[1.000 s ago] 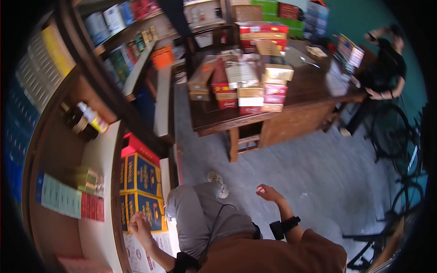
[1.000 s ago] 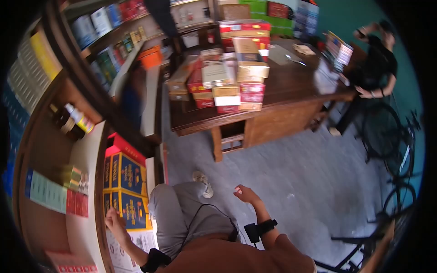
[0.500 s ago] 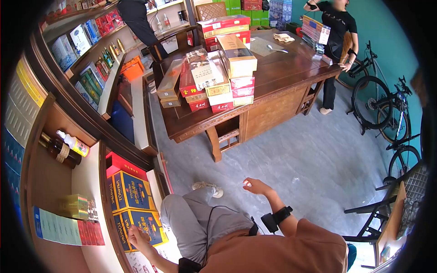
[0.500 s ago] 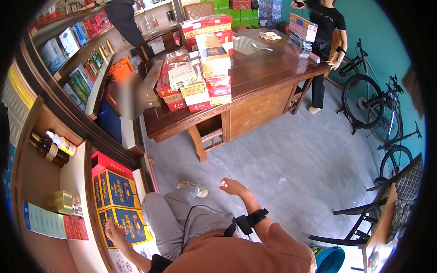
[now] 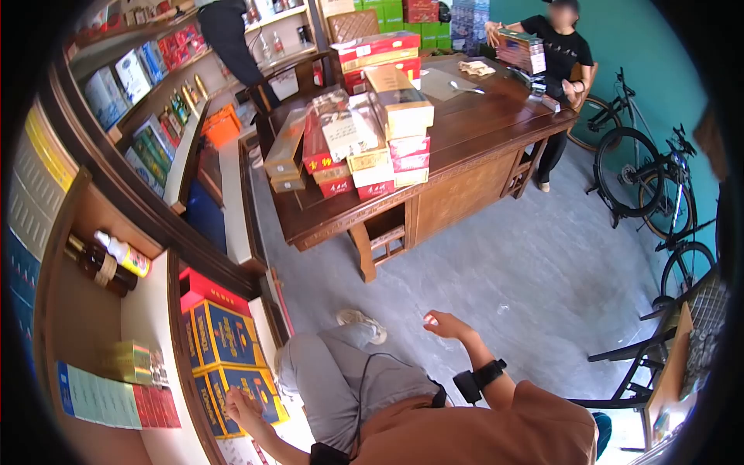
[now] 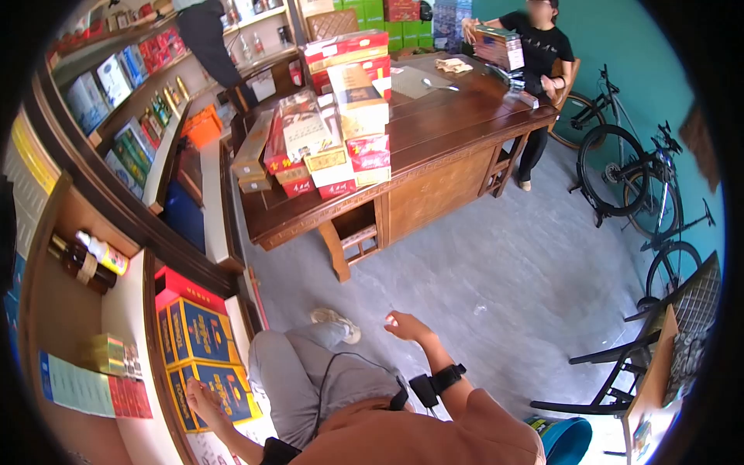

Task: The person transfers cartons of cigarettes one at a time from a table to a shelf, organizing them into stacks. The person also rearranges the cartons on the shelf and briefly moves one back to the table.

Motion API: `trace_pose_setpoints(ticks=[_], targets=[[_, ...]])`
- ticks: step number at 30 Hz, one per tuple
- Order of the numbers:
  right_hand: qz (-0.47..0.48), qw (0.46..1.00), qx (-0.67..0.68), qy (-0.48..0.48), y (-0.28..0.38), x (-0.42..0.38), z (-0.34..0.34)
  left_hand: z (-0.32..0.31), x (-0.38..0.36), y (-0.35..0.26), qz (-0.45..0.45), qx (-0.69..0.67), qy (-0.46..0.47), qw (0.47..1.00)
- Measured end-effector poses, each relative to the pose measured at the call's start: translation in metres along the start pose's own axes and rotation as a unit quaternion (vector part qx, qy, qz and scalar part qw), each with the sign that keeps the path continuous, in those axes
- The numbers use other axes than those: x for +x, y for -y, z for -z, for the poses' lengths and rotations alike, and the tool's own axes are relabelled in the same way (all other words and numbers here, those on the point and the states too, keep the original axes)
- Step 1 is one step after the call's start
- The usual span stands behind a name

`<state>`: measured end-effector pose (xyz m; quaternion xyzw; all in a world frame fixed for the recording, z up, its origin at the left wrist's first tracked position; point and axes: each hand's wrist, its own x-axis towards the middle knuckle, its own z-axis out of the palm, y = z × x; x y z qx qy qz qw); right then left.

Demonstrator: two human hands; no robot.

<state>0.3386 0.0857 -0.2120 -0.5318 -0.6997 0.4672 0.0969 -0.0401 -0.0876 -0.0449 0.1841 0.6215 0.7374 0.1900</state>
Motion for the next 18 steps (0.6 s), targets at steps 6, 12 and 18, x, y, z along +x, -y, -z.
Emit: trace_pose_setpoints(ticks=[6, 12, 18], targets=[[-0.028, 0.996, 0.033, -0.074, -0.036, -0.031, 0.001, -0.027, 0.012, 0.013, 0.023, -0.020, 0.069, 0.997], [-0.106, 0.986, 0.070, -0.104, -0.072, -0.059, -0.004, -0.069, 0.026, 0.018, 0.041, -0.021, 0.149, 0.988], [-0.183, 0.960, 0.104, -0.186, -0.078, -0.074, -0.010, -0.158, 0.059, 0.031, 0.088, -0.043, 0.282, 0.954]])
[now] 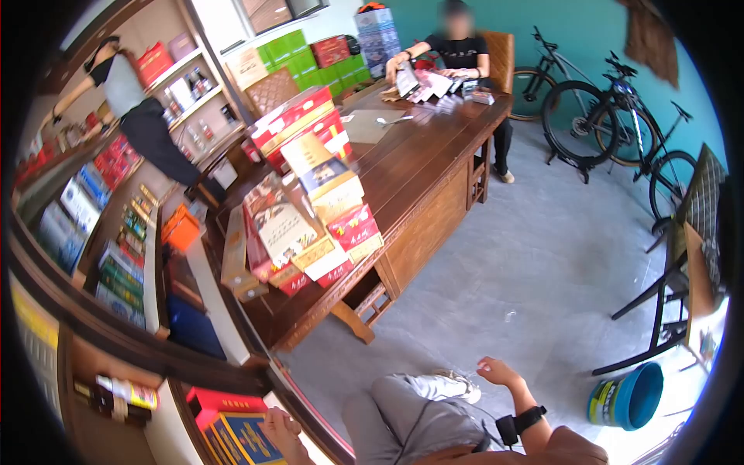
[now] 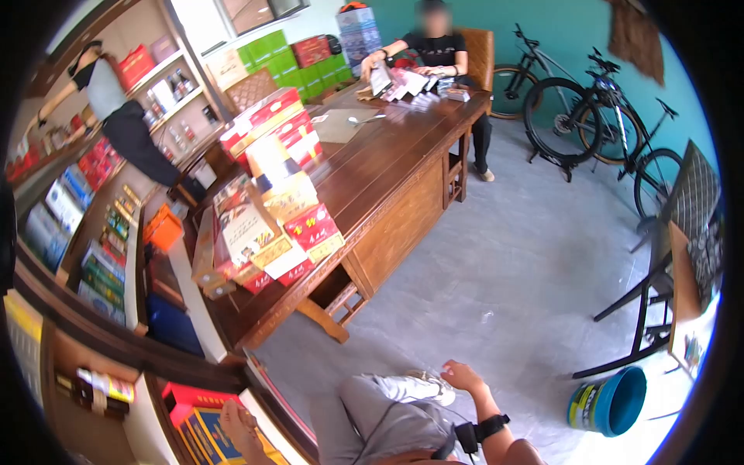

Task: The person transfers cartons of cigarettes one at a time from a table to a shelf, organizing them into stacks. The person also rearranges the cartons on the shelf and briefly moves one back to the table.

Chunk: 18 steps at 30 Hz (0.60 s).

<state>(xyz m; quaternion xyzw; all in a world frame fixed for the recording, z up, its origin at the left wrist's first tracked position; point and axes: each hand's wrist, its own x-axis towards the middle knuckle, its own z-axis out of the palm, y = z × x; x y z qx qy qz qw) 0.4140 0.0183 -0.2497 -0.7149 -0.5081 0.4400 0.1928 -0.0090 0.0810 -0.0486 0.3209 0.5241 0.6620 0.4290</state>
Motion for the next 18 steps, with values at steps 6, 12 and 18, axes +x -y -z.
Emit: trace_pose_setpoints(ticks=[6, 12, 18], targets=[[-0.129, 0.987, -0.080, 0.047, 0.000, 0.016, -0.048, -0.066, 0.059, -0.031, -0.031, 0.092, 0.129, 0.987], [-0.018, 0.978, -0.065, 0.198, 0.095, 0.096, -0.066, -0.014, 0.114, -0.033, -0.398, 0.378, -0.096, 0.831], [0.006, 0.995, -0.025, 0.094, 0.181, 0.097, -0.005, -0.027, 0.129, -0.084, -0.346, 0.488, -0.082, 0.797]])
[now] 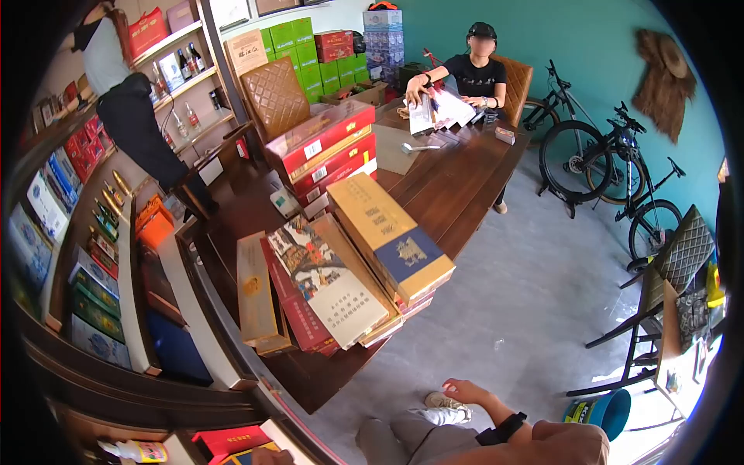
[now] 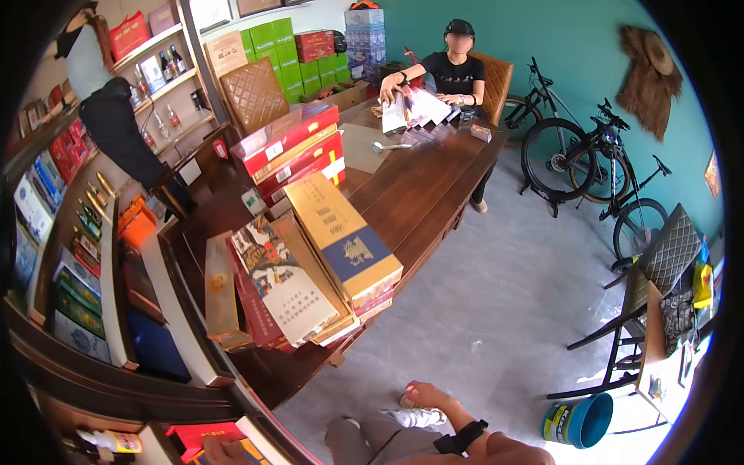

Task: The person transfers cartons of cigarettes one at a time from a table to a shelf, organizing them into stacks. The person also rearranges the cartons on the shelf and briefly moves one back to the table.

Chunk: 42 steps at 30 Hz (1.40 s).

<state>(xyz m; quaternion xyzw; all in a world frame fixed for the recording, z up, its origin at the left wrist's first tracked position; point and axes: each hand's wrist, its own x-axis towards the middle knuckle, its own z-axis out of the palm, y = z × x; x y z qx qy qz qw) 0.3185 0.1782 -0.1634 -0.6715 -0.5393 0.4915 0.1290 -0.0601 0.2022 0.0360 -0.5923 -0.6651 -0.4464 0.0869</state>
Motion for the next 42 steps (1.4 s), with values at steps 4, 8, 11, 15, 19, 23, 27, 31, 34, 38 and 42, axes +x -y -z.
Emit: trace_pose_setpoints(ticks=[4, 8, 11, 15, 19, 23, 27, 31, 34, 38, 42], targets=[[-0.050, 0.998, -0.035, 0.025, 0.012, -0.032, 0.047, 0.001, 0.050, -0.083, 0.173, -0.281, 0.038, 0.943], [-0.071, 0.997, 0.009, -0.035, 0.043, -0.082, 0.098, -0.021, 0.083, -0.145, 0.183, -0.447, 0.093, 0.870], [-0.058, 0.995, 0.036, -0.075, 0.020, -0.119, 0.114, -0.031, 0.106, -0.202, 0.135, -0.497, 0.139, 0.846], [-0.109, 0.984, 0.072, -0.125, -0.016, -0.167, 0.120, -0.030, 0.122, -0.273, 0.244, -0.637, 0.249, 0.688], [-0.154, 0.954, 0.140, -0.218, -0.069, -0.192, 0.133, -0.055, 0.106, -0.331, 0.249, -0.652, 0.325, 0.638], [-0.141, 0.947, 0.169, -0.235, -0.131, -0.226, 0.167, -0.092, 0.075, -0.402, 0.258, -0.618, 0.376, 0.640], [-0.187, 0.894, 0.209, -0.351, -0.148, -0.279, 0.242, -0.102, 0.066, -0.469, 0.195, -0.648, 0.414, 0.609], [-0.247, 0.891, 0.076, -0.373, -0.213, -0.306, 0.283, -0.119, 0.066, -0.498, 0.156, -0.617, 0.415, 0.651], [-0.283, 0.882, 0.078, -0.369, -0.213, -0.291, 0.312, -0.142, 0.078, -0.495, 0.152, -0.607, 0.393, 0.674], [-0.225, 0.899, 0.102, -0.362, -0.228, -0.209, 0.333, -0.175, 0.103, -0.477, 0.205, -0.619, 0.362, 0.667], [-0.242, 0.931, 0.156, -0.223, -0.139, -0.116, 0.385, -0.209, 0.130, -0.457, 0.122, -0.504, 0.490, 0.701]])
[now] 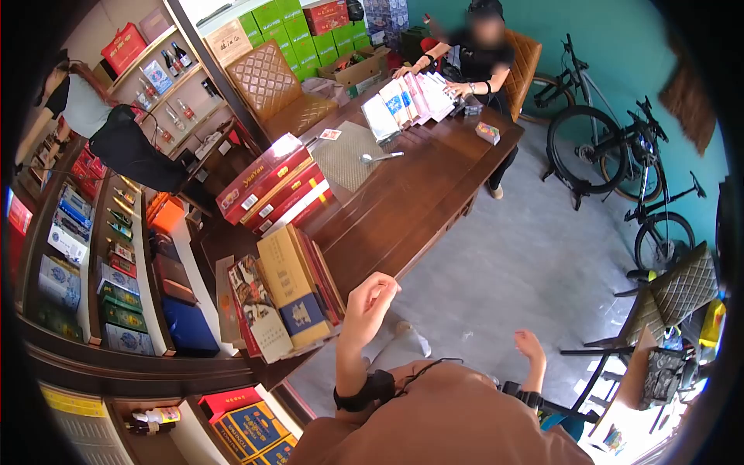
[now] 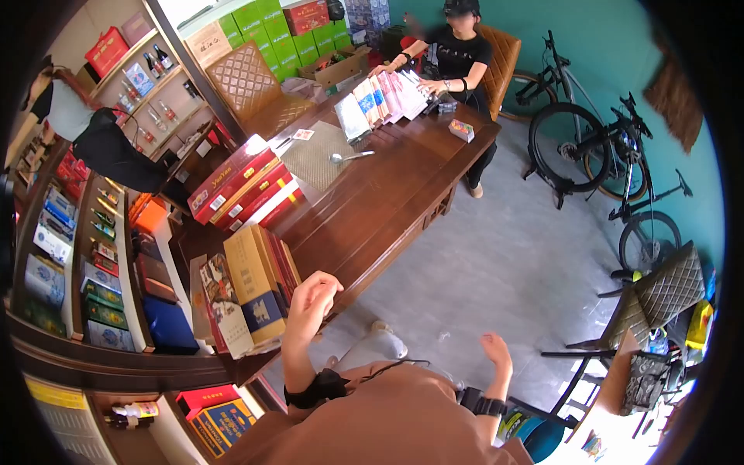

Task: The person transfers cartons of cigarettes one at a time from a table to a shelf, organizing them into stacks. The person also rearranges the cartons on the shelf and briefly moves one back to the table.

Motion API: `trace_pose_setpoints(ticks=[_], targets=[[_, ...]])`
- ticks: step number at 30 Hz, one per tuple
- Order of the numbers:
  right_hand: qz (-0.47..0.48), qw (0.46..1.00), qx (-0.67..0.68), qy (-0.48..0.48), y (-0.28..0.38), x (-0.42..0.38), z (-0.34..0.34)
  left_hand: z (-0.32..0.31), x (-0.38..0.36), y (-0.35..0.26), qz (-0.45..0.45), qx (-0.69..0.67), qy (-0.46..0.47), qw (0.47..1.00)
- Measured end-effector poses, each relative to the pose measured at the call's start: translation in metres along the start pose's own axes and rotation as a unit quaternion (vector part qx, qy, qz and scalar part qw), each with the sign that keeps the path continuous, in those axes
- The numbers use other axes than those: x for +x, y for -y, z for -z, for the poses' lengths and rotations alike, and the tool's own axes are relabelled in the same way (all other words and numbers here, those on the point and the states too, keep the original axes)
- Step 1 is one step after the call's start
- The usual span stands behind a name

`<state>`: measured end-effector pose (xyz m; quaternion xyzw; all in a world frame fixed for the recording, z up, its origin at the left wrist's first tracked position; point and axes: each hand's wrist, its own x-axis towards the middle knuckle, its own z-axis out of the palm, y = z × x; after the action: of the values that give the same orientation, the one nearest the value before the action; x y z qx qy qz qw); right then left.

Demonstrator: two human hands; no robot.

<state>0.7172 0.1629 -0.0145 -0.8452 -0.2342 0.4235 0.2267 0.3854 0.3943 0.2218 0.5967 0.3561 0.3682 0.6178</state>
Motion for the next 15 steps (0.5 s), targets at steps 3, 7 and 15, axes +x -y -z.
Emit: trace_pose_setpoints(ticks=[3, 7, 15], targets=[[0.140, 0.987, -0.059, 0.052, 0.091, 0.048, 0.000, 0.018, 0.019, -0.007, -0.005, -0.015, -0.086, 0.996], [0.260, 0.959, -0.113, 0.005, 0.192, 0.096, 0.017, 0.048, 0.049, 0.010, -0.033, -0.023, -0.179, 0.983], [0.299, 0.919, -0.152, 0.208, 0.301, 0.169, -0.023, 0.078, 0.090, 0.012, -0.002, -0.075, -0.274, 0.959]])
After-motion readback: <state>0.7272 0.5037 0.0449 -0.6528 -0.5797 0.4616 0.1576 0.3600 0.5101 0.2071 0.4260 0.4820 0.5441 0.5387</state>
